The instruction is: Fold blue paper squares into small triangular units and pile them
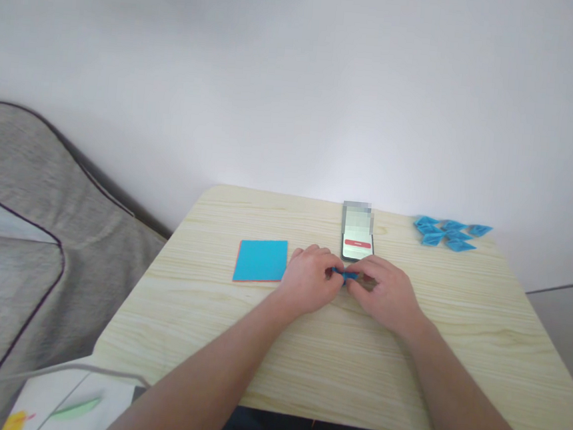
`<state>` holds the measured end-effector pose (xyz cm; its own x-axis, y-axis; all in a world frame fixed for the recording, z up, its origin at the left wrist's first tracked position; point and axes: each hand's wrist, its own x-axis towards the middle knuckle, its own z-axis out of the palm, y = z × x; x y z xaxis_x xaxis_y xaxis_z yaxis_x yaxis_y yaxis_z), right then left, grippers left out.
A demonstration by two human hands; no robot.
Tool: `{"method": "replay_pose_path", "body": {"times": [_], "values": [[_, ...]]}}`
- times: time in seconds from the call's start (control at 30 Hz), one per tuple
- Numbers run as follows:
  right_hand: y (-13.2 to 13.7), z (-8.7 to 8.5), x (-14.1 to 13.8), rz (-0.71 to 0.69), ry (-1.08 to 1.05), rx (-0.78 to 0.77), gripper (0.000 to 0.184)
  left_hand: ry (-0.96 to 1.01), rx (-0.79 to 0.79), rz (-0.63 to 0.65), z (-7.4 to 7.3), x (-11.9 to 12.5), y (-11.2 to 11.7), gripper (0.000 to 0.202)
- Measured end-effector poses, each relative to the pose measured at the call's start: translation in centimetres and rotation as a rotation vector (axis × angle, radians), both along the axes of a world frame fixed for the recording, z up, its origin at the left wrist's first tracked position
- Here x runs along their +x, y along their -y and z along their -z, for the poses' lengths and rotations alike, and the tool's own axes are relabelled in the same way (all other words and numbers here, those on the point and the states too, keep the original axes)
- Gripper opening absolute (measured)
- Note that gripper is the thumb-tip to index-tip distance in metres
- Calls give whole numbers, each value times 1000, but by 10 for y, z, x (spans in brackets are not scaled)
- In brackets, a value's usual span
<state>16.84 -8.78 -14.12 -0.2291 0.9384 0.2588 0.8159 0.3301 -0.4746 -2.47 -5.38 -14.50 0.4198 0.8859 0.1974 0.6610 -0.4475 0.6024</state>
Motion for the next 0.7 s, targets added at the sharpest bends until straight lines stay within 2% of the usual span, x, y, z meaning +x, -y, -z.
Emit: {"method": "replay_pose_path", "body": {"times": [0.43, 0.7], "values": [[3, 1, -3, -12, 52, 58, 16, 120, -119, 76, -4, -10, -11, 23], [4, 3, -4, -44, 90, 98, 13, 76, -78, 85, -7, -9, -9, 21]]}}
